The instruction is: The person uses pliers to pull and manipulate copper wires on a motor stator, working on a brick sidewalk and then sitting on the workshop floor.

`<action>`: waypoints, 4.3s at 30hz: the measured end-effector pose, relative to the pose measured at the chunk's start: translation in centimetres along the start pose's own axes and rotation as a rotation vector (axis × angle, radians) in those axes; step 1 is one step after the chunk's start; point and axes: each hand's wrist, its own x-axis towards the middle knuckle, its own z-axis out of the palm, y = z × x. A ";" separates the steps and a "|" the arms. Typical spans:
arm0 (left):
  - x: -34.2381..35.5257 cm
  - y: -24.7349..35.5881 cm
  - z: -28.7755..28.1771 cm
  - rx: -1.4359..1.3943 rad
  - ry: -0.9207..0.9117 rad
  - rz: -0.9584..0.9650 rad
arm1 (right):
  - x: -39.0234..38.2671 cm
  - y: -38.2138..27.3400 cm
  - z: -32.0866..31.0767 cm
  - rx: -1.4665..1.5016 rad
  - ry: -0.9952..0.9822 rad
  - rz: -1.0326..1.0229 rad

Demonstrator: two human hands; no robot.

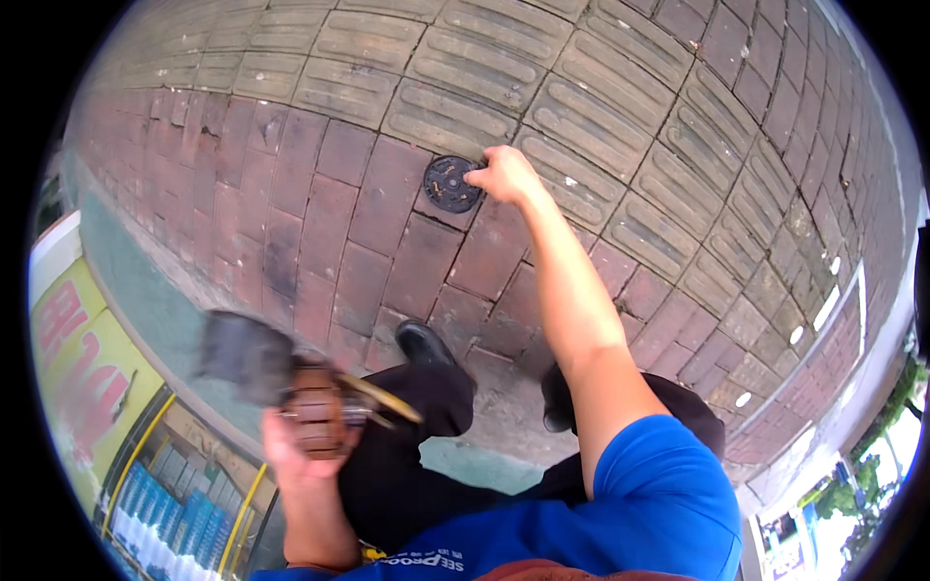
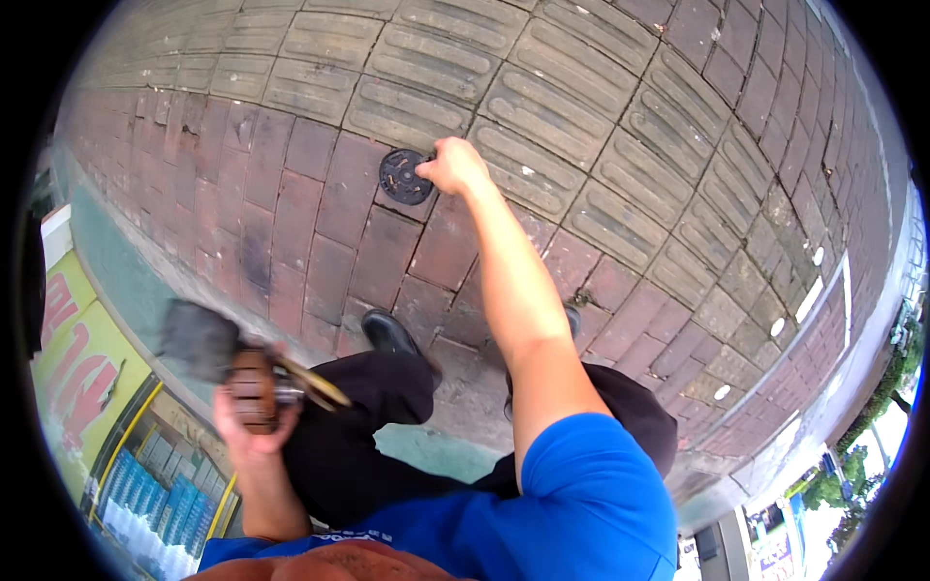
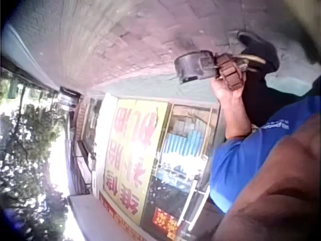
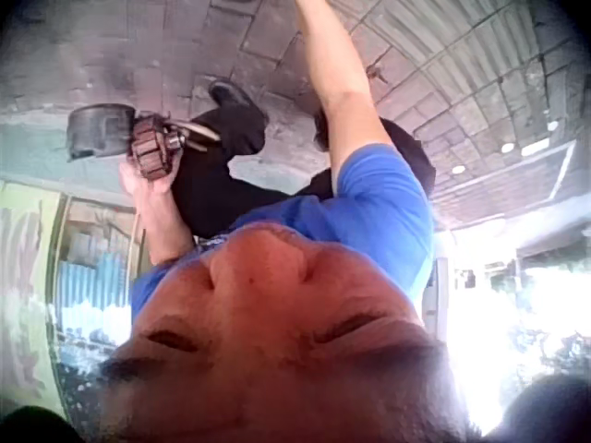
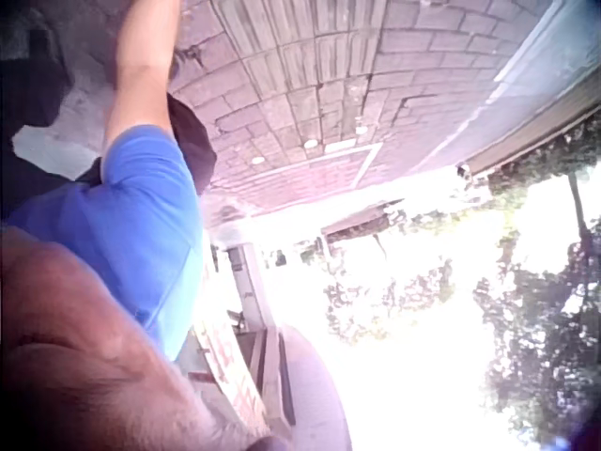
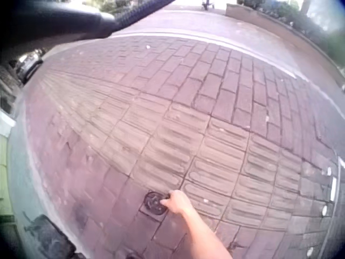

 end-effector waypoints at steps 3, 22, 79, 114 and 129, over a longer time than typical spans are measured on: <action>0.1 -2.2 2.0 -0.025 0.180 -0.369 | -3.6 1.4 0.8 0.091 0.150 0.142; -22.4 -2.8 -0.9 0.764 0.696 -0.029 | -64.5 3.8 -42.8 -0.698 -0.317 0.834; -97.7 -53.6 -27.4 -1.209 1.288 -0.397 | -94.9 -67.1 55.5 -1.362 -0.691 -1.089; -126.2 -30.3 -69.8 -2.158 0.904 -0.144 | -150.5 -69.8 142.4 -1.376 -0.972 -0.692; -128.9 -12.3 -85.6 -2.380 0.734 -0.285 | -176.6 -63.0 162.3 -1.691 -1.206 -1.262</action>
